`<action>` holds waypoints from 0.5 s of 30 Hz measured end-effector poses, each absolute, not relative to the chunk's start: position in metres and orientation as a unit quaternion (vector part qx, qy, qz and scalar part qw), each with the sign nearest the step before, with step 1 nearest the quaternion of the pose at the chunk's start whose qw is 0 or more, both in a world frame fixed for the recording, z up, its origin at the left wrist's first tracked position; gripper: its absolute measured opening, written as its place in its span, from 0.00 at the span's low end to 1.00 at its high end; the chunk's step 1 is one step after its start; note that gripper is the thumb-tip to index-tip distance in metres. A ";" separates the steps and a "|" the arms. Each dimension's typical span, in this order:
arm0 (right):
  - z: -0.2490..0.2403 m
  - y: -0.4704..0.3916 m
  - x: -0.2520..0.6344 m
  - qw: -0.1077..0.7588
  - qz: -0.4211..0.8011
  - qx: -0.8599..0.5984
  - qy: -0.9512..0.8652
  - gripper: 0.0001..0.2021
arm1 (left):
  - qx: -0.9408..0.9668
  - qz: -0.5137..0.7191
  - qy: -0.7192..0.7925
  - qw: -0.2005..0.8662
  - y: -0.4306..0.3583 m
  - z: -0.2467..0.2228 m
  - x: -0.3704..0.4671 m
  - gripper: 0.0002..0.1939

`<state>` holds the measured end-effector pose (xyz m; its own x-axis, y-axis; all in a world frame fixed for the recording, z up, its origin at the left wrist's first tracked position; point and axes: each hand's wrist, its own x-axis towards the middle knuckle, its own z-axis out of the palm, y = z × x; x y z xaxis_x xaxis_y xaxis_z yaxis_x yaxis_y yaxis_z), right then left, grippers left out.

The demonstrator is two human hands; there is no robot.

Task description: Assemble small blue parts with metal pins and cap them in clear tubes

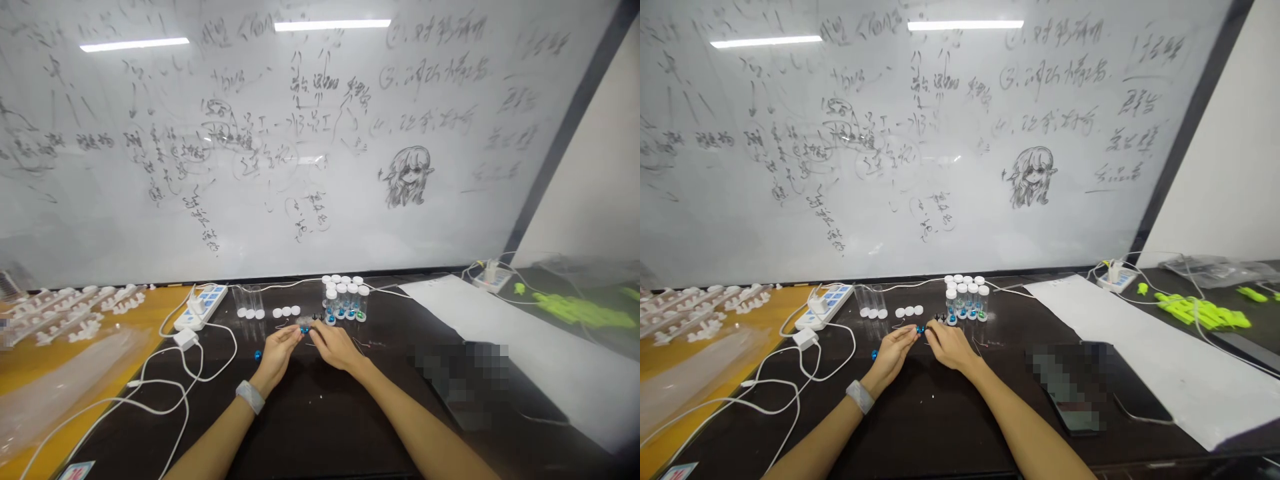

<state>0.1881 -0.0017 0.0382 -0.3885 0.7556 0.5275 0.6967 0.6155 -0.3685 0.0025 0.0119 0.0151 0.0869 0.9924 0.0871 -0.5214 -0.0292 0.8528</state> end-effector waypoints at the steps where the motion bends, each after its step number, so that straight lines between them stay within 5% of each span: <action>1: 0.038 -0.001 0.188 0.335 0.039 -0.441 -0.832 0.13 | 0.388 0.603 0.304 0.627 0.012 0.015 0.002 0.16; 15: 0.035 0.000 0.188 0.345 0.043 -0.444 -0.826 0.14 | 0.390 0.602 0.311 0.623 0.010 0.018 0.002 0.17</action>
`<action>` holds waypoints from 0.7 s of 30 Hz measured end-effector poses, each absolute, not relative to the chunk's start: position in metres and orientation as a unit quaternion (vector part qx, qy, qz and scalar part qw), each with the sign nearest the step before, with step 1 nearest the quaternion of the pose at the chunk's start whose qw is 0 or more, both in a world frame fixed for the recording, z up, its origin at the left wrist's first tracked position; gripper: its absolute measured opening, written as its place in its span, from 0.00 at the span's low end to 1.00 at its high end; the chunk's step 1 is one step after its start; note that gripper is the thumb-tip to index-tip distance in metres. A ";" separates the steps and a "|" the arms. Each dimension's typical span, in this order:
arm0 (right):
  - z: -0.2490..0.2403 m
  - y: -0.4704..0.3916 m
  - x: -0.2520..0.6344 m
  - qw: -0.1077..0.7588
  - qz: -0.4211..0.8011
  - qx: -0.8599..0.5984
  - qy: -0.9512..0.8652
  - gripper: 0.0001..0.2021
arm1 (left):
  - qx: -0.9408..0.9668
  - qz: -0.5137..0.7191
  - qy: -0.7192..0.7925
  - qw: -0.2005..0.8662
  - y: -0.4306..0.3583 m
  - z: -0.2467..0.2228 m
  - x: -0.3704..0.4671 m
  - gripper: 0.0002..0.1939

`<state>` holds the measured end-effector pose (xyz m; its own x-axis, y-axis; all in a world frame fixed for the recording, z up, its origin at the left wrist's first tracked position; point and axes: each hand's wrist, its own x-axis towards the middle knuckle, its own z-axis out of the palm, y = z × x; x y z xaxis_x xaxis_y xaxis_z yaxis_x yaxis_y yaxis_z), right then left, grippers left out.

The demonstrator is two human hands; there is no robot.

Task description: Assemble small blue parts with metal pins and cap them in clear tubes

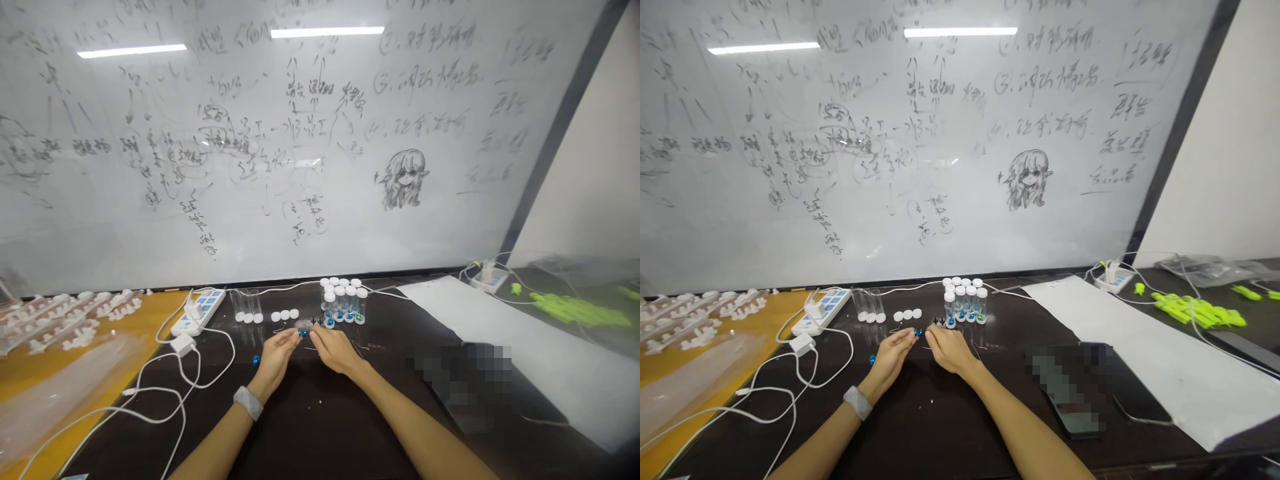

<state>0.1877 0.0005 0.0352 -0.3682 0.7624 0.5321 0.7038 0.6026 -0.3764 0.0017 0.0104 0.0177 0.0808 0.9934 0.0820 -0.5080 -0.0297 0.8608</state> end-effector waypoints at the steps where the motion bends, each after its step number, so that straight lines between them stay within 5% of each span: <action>1: 0.036 0.000 0.188 0.352 0.053 -0.441 -0.824 0.12 | 0.389 0.603 0.309 0.624 0.011 0.018 0.002 0.17; 21: 0.038 -0.001 0.189 0.342 0.036 -0.446 -0.826 0.14 | 0.391 0.601 0.314 0.622 0.010 0.018 0.002 0.17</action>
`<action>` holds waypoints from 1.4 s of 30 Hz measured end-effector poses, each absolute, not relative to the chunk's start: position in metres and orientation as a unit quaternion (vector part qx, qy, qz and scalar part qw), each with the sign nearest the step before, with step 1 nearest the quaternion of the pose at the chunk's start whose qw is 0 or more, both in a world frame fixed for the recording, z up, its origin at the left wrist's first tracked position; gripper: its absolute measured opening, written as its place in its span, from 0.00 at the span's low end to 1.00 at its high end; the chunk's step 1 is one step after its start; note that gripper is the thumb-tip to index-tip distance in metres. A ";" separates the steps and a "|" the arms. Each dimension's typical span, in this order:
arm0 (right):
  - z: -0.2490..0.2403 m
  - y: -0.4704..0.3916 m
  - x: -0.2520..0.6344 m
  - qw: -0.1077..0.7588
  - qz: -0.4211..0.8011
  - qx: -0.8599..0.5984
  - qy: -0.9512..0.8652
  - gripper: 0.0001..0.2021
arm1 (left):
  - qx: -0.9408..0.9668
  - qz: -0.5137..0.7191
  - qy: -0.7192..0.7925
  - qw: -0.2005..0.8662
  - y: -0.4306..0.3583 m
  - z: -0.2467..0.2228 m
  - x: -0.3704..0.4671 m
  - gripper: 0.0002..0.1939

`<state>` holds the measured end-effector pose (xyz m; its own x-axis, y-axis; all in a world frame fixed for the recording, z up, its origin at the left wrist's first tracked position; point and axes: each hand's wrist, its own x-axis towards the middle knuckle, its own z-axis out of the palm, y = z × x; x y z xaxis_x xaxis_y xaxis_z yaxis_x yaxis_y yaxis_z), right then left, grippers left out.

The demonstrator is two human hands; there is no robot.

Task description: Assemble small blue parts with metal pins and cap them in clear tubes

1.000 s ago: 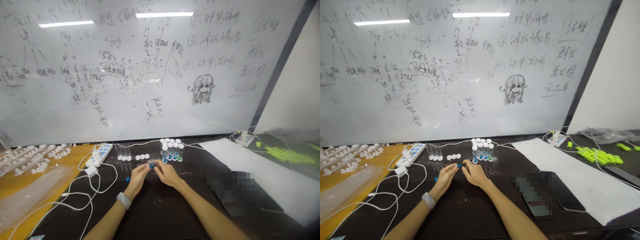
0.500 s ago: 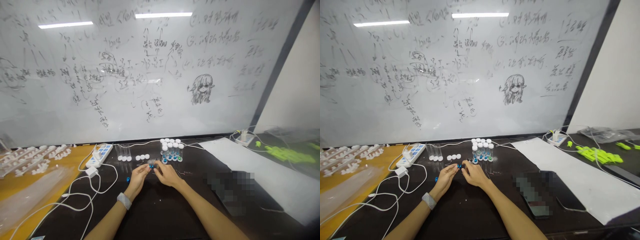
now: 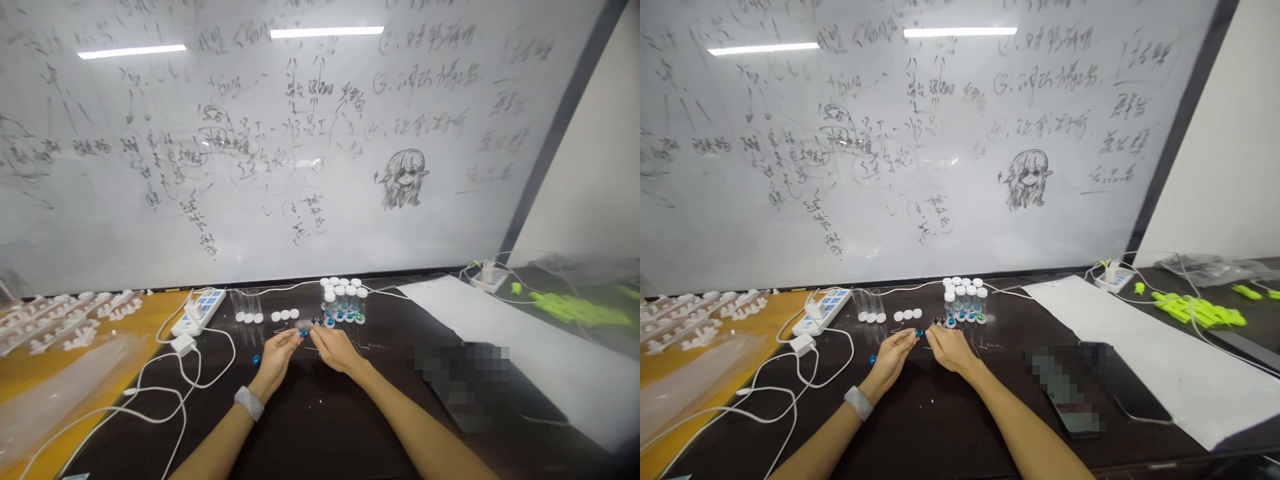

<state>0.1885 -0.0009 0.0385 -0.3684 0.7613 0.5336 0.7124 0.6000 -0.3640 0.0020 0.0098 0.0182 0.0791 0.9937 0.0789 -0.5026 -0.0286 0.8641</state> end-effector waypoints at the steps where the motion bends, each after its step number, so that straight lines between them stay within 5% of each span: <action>1: 0.039 -0.001 0.189 0.345 0.043 -0.445 -0.825 0.12 | 0.390 0.602 0.313 0.622 0.010 0.018 0.002 0.17; 42: 0.038 -0.002 0.187 0.350 0.048 -0.428 -0.832 0.10 | 0.395 0.602 0.311 0.620 0.011 0.017 0.002 0.18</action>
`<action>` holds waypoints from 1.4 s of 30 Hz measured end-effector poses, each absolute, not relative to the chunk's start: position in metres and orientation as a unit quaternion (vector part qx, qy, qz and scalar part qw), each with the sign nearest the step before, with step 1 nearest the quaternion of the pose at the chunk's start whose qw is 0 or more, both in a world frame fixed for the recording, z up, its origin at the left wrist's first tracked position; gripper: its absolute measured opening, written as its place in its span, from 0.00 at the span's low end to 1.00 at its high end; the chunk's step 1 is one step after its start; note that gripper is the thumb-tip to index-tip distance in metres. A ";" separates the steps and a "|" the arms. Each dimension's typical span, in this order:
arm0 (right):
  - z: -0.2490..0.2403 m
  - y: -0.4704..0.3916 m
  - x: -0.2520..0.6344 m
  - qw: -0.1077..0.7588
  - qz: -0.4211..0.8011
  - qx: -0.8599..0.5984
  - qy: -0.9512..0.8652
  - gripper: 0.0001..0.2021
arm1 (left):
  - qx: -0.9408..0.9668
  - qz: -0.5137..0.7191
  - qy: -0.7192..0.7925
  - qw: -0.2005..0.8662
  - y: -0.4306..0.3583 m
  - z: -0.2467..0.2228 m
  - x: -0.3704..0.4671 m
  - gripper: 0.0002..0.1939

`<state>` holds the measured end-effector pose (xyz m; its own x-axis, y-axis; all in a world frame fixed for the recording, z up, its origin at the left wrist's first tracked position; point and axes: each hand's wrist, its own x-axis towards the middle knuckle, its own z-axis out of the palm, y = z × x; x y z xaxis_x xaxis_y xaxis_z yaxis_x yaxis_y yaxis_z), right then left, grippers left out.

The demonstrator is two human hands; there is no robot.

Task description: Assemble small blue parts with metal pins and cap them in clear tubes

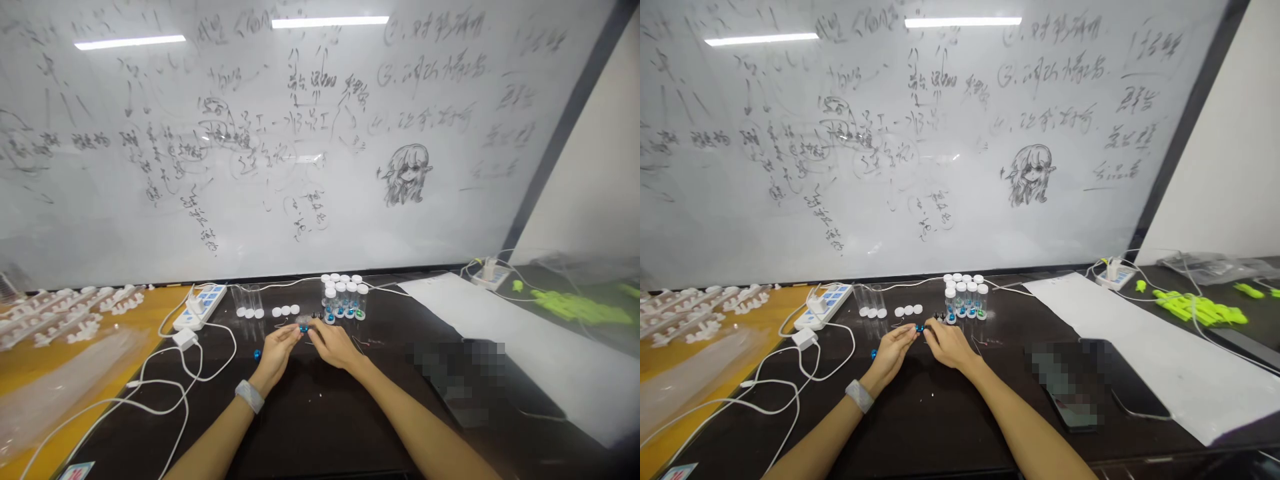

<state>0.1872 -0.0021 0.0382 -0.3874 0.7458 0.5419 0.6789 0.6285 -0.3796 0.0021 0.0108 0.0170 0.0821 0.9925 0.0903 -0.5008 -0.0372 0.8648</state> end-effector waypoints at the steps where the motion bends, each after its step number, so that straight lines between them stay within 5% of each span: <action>1: 0.038 -0.002 0.187 0.348 0.043 -0.432 -0.831 0.12 | 0.396 0.602 0.309 0.620 0.011 0.017 0.002 0.17; 42: 0.039 -0.004 0.187 0.347 0.080 -0.427 -0.831 0.10 | 0.401 0.590 0.292 0.637 0.008 0.019 0.003 0.16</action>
